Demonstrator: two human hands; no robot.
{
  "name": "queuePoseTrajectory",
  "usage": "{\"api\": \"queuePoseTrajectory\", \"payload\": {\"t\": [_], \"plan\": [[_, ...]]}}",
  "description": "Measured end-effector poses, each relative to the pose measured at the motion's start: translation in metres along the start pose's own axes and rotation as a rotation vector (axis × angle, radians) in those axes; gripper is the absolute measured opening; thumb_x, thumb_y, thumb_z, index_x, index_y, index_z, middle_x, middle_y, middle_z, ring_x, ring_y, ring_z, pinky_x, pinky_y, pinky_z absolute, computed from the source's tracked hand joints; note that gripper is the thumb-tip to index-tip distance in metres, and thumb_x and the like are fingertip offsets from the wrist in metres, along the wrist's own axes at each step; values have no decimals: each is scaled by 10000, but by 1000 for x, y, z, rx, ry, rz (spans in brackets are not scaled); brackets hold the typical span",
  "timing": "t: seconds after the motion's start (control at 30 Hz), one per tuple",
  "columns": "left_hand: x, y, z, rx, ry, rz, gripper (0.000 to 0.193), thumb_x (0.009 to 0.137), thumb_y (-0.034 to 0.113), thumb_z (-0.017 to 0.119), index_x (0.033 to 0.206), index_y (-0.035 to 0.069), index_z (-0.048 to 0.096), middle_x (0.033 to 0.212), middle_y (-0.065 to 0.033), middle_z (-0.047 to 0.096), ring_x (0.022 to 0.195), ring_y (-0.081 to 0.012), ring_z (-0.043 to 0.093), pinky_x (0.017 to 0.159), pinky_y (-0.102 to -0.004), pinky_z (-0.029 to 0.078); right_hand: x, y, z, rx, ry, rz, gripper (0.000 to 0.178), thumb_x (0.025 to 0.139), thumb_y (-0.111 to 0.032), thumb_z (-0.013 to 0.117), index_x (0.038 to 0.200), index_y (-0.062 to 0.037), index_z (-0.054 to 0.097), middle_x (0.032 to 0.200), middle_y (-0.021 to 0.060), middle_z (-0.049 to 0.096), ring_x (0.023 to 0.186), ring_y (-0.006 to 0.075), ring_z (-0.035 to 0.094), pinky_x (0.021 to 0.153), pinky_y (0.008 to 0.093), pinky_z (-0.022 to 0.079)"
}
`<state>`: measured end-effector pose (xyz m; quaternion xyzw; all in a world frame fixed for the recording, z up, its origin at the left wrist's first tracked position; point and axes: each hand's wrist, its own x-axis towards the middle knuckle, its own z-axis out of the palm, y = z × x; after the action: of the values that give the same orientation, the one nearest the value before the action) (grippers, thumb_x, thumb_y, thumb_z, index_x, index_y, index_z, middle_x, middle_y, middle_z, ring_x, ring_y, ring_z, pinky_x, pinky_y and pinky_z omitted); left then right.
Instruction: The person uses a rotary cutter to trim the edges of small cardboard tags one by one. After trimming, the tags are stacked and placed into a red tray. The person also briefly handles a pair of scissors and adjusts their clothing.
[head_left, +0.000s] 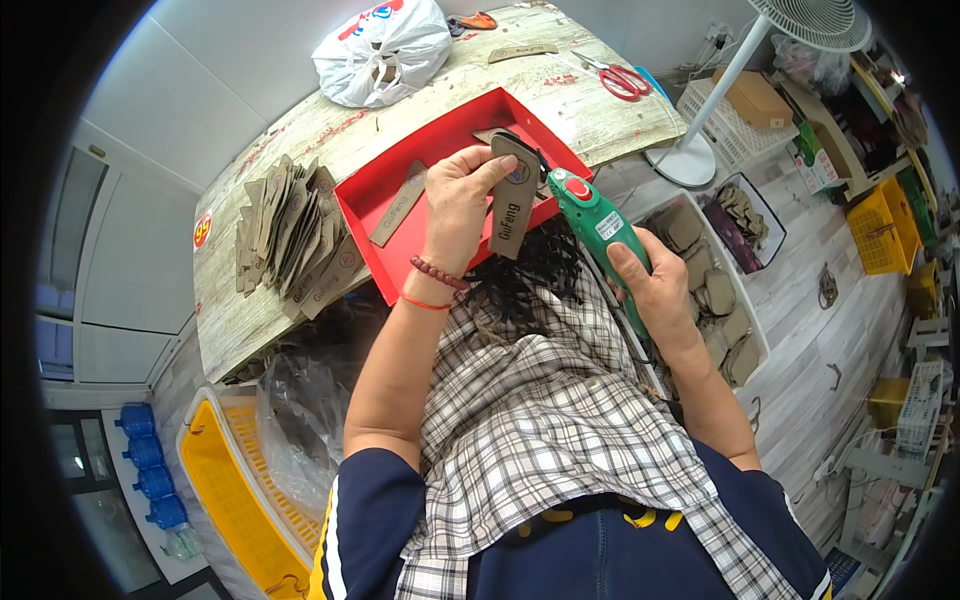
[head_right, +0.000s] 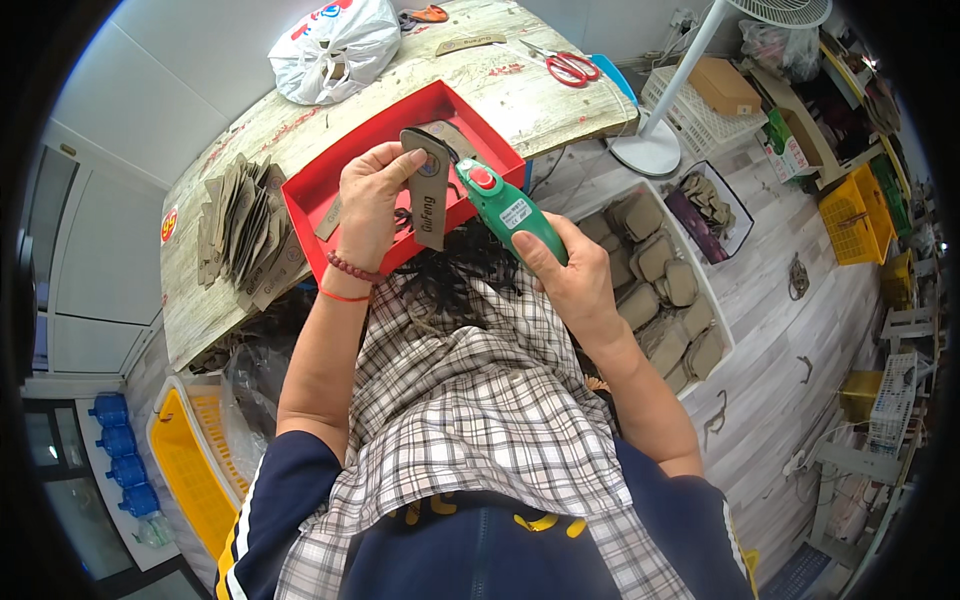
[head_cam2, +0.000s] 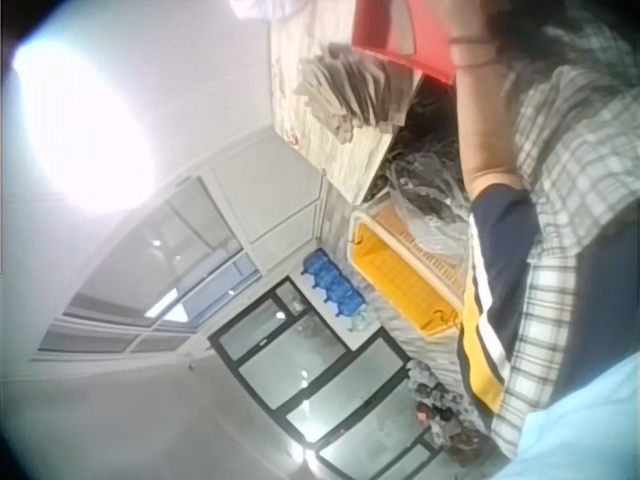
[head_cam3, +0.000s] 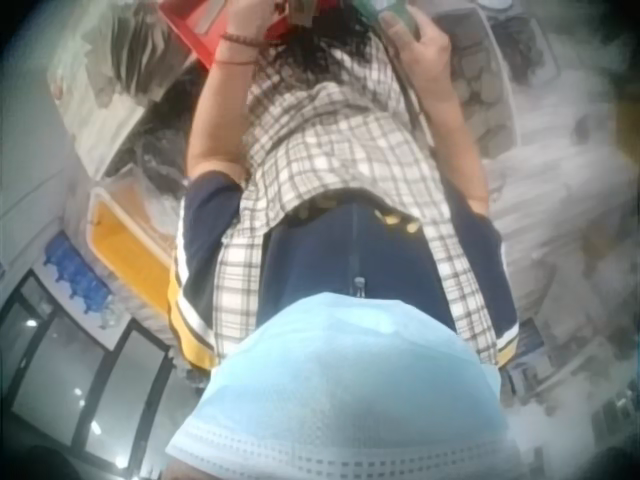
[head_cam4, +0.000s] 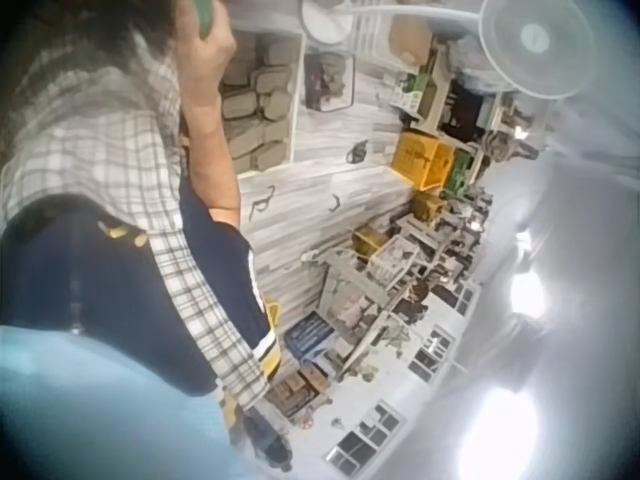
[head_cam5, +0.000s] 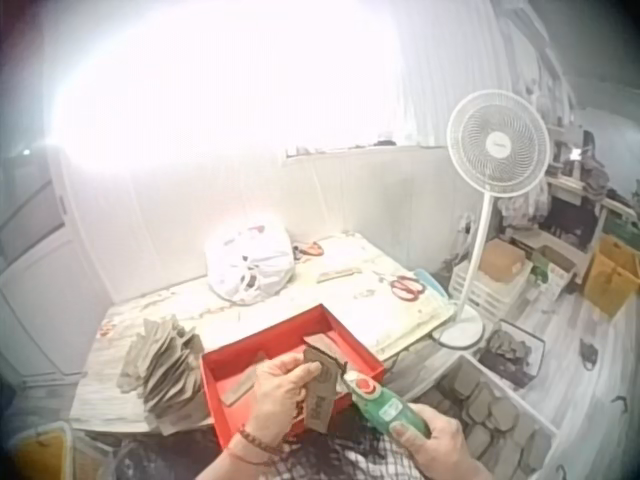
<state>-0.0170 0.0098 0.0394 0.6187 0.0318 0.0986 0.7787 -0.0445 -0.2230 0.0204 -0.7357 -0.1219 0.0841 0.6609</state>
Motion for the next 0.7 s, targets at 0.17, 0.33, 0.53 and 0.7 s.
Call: {"api": "queuePoseTrajectory", "payload": {"t": [0.17,0.33,0.53,0.7], "plan": [[8,11,-13,175,-112,-30,135,868,90,650,922,-30,678,825,-33,680,719,-66,589,682,-209,472,0,0,-1,-1,-23,-16,432,878,-384,666,1080,-3,633,694,-23,560,555,32,459,493,203,376],[14,9,-21,342,-211,-32,123,857,57,651,940,-28,684,830,-25,683,719,-58,593,672,-205,480,0,-2,-1,0,-42,-19,424,883,-374,664,1081,-1,630,685,-31,553,558,28,450,495,198,367],[16,4,-22,523,-304,-62,124,839,43,664,938,-27,691,811,-9,675,719,-48,586,673,-199,482,2,-3,-2,9,-46,-29,423,880,-368,669,1077,4,627,681,-34,544,564,21,445,493,198,365],[16,25,-17,658,-381,-62,97,821,34,652,888,-22,695,759,1,659,679,-46,568,642,-209,477,3,-6,-4,7,-50,-38,417,882,-360,668,1083,3,627,679,-34,540,567,18,440,497,197,363]]}}
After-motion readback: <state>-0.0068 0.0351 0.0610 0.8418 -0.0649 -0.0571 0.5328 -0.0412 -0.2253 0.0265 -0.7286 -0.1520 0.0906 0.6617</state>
